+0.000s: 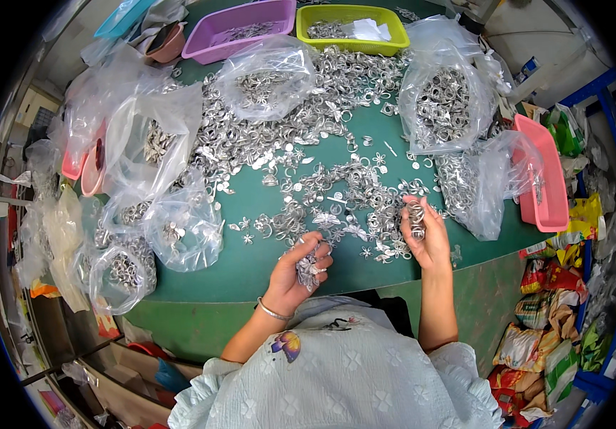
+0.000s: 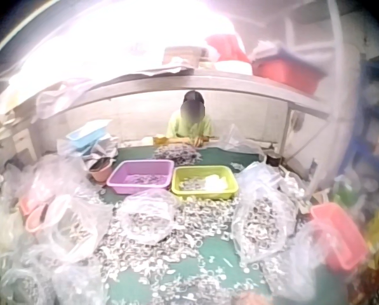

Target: The person repeatedly picks up small silver metal rings and decorative charms from a green table, links them together by hand, and places the assembled pieces back onto the table. The workspace contains numerous plastic bags and trays filled with similar components.

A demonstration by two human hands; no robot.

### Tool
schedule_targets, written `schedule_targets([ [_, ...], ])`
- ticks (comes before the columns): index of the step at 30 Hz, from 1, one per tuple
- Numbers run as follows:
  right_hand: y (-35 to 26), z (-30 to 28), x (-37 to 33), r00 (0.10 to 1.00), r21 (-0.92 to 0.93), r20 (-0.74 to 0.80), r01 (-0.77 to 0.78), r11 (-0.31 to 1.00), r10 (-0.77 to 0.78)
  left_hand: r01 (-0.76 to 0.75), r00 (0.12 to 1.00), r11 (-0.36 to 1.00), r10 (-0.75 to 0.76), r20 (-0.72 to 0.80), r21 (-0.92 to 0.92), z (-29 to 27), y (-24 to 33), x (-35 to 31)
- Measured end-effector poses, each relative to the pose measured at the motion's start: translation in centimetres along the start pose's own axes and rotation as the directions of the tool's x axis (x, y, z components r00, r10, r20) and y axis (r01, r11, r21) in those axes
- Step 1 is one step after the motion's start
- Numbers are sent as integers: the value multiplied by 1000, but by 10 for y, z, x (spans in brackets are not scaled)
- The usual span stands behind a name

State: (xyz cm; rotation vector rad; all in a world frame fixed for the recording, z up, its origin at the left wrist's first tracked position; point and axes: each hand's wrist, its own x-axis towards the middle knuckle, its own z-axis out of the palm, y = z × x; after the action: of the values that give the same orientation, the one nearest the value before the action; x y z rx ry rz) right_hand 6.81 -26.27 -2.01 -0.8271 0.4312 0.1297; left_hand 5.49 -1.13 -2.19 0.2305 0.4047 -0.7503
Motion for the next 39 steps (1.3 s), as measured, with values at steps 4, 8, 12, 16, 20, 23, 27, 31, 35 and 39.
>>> schedule_targets([
  [4, 6, 6, -2, 999, 24, 13, 34, 999, -35, -19, 999, 997, 22, -37, 74, 3, 1, -2],
  [8, 17, 22, -9, 996, -166, 6, 84, 982, -84, -21, 996, 954, 47, -82, 298, 15, -5, 3],
  [12, 13, 31, -10, 979, 282, 168, -157, 947, 113, 27, 998, 932, -4, -66, 362, 22, -13, 12],
  [16, 4, 16, -5, 949, 714, 292, -299, 633, 120, 36, 996, 940, -6, -91, 338, 17, -12, 9],
  [20, -19, -11, 5, 989, 13, 9, 149, 989, -150, 26, 995, 962, 2, -104, 271, 7, -7, 4],
  [23, -31, -15, 15, 900, -830, -71, 185, 525, -429, 16, 996, 968, 6, -87, 251, 3, -6, 2],
  [27, -21, 3, 34, 768, -932, 358, 257, -255, -531, 16, 997, 966, 5, -79, 257, 5, -8, 4],
  [31, -22, -4, 49, 713, -928, 372, 295, -227, -594, 12, 996, 964, 11, -83, 266, 8, -8, 3],
  [35, -45, -2, 33, 946, -664, -100, 168, 729, -309, -5, 994, 965, 34, -104, 261, 5, -6, 0],
  [39, -35, -14, 31, 998, -220, 22, 69, 973, -66, 22, 996, 973, -1, -91, 232, 5, -5, 3],
])
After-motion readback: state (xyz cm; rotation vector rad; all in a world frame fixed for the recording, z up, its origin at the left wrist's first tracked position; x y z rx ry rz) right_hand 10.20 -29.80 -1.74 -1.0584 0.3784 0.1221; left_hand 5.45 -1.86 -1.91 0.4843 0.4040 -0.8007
